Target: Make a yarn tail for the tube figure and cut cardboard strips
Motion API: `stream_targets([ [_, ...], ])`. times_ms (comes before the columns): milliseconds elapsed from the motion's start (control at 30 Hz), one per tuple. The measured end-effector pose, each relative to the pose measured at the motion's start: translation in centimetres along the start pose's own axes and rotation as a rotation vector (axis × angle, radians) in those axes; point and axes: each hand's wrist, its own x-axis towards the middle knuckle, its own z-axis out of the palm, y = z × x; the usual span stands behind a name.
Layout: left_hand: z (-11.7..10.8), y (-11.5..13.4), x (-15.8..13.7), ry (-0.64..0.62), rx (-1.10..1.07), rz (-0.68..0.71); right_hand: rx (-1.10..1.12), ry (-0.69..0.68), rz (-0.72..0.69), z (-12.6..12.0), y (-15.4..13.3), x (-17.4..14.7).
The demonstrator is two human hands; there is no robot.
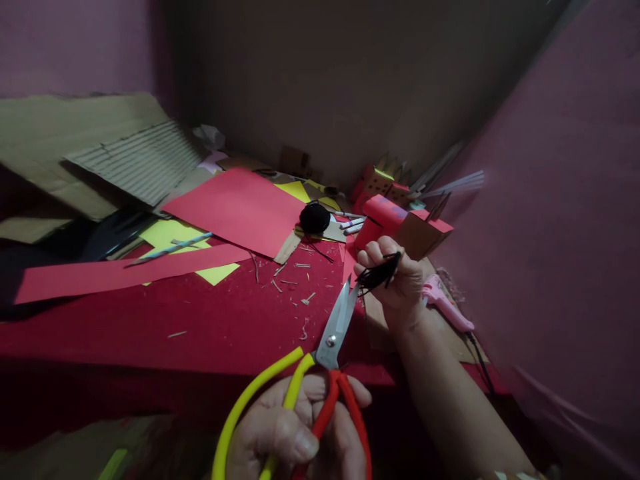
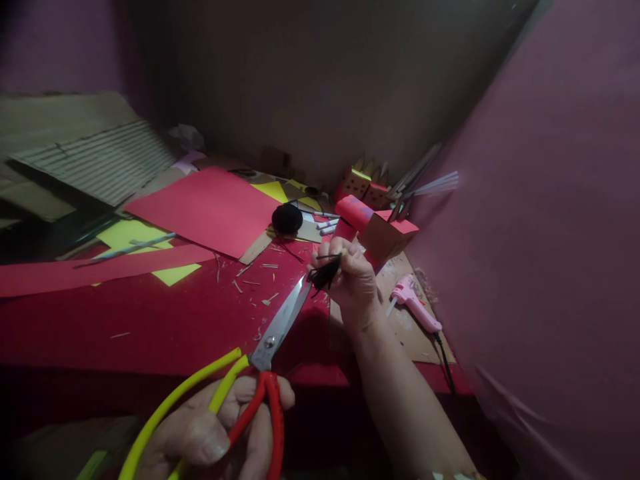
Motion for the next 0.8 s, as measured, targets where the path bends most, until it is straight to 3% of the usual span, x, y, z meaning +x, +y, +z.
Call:
stream_targets([
  [100,0.1,-0.2,0.4,-0.055,-0.055,0.084,-0.041,-0.026,-0.041,0.0,-0.1,-0.1],
  [233,0.3,-0.3,0.6,-0.038,-0.041,0.178,-0.095,-0.071,-0.097,0.0,0.0,-0.2],
  [400,1.3,0.5,0.3,0.027,0.035,0.13,-0.102,-0.173,-0.022,0.3,0.1,-0.6],
  [600,2.1,1.2,0.4,0.111,0.109,0.254,-0.225,-0.294,0.045,0.1,0.2,-1.2],
  [800,2.2,1.4,0.1,0.22,0.161,0.235,-0.306,-0.258,0.105,0.1,0.4,-1.5],
])
